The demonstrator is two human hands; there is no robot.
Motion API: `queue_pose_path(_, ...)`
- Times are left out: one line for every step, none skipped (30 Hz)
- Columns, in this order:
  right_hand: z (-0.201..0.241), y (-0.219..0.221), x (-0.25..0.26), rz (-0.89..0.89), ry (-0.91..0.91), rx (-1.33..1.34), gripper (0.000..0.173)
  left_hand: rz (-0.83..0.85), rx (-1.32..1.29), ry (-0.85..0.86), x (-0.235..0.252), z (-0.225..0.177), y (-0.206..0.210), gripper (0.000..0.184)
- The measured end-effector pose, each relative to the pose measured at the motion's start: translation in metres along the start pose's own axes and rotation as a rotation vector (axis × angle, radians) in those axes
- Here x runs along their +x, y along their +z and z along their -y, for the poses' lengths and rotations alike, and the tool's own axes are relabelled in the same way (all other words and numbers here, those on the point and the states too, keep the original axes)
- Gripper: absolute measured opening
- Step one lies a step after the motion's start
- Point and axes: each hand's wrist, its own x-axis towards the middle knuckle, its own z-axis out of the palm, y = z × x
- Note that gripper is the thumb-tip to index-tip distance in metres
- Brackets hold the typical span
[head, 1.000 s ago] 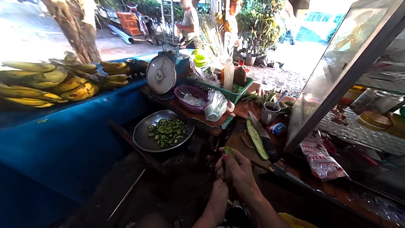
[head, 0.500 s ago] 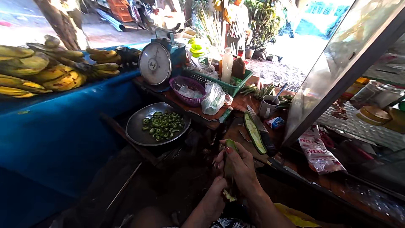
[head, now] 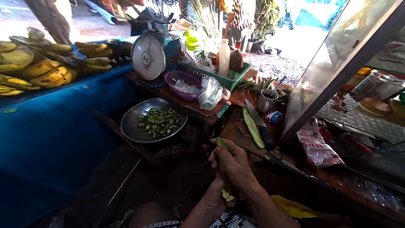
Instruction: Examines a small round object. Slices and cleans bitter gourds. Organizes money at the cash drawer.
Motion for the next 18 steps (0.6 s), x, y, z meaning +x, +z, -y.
queue_pose_path(0.000,0.001,0.000,0.003,0.004,-0.009,0.033,-0.025,0.001,-0.001,0.000,0.000,0.002,0.013)
queue_pose_path(-0.001,0.001,-0.001,0.008,0.003,-0.018,0.033,-0.055,0.007,-0.005,-0.001,-0.001,0.005,0.011)
queue_pose_path(-0.001,0.002,-0.001,0.014,0.000,-0.019,0.033,-0.083,0.015,-0.008,-0.001,-0.001,0.007,0.010)
queue_pose_path(-0.002,0.002,-0.001,0.016,-0.006,-0.020,0.033,-0.103,0.026,-0.011,-0.001,-0.002,0.010,0.011)
queue_pose_path(-0.003,0.003,-0.001,0.018,-0.013,-0.025,0.033,-0.108,0.031,-0.012,-0.001,-0.002,0.010,0.013)
queue_pose_path(-0.003,0.003,-0.001,0.017,-0.020,-0.027,0.032,-0.105,0.030,-0.013,-0.001,-0.001,0.011,0.013)
queue_pose_path(-0.003,0.003,-0.001,0.013,-0.028,-0.031,0.032,-0.096,0.025,-0.012,-0.001,-0.001,0.010,0.011)
queue_pose_path(-0.003,0.002,-0.001,0.005,-0.036,-0.031,0.032,-0.085,0.013,-0.012,-0.001,-0.002,0.009,0.008)
queue_pose_path(-0.002,0.002,-0.001,-0.004,-0.040,-0.027,0.032,-0.082,0.009,-0.015,0.000,-0.002,0.009,0.007)
queue_pose_path(-0.002,0.002,-0.001,-0.013,-0.044,-0.024,0.032,-0.090,0.018,-0.020,0.000,-0.003,0.009,0.007)
queue_pose_path(-0.001,0.002,-0.001,-0.019,-0.048,-0.025,0.032,-0.106,0.033,-0.030,0.000,-0.004,0.010,0.010)
queue_pose_path(-0.001,0.001,-0.001,-0.024,-0.053,-0.025,0.032,-0.119,0.051,-0.040,-0.001,-0.005,0.012,0.014)
queue_pose_path(-0.002,0.001,-0.001,-0.028,-0.061,-0.027,0.032,-0.129,0.068,-0.049,-0.001,-0.006,0.012,0.019)
queue_pose_path(-0.003,0.000,0.000,-0.031,-0.069,-0.028,0.032,-0.132,0.075,-0.053,-0.001,-0.006,0.012,0.021)
queue_pose_path(-0.003,0.000,0.000,-0.036,-0.075,-0.029,0.031,-0.128,0.075,-0.051,0.000,-0.006,0.011,0.021)
queue_pose_path(-0.003,0.001,0.000,-0.040,-0.080,-0.029,0.031,-0.129,0.074,-0.050,0.000,-0.005,0.010,0.019)
queue_pose_path(-0.004,0.001,0.000,-0.042,-0.084,-0.031,0.031,-0.136,0.081,-0.051,0.000,-0.005,0.009,0.017)
queue_pose_path(-0.004,0.000,0.000,-0.043,-0.090,-0.031,0.032,-0.146,0.089,-0.050,0.000,-0.005,0.009,0.019)
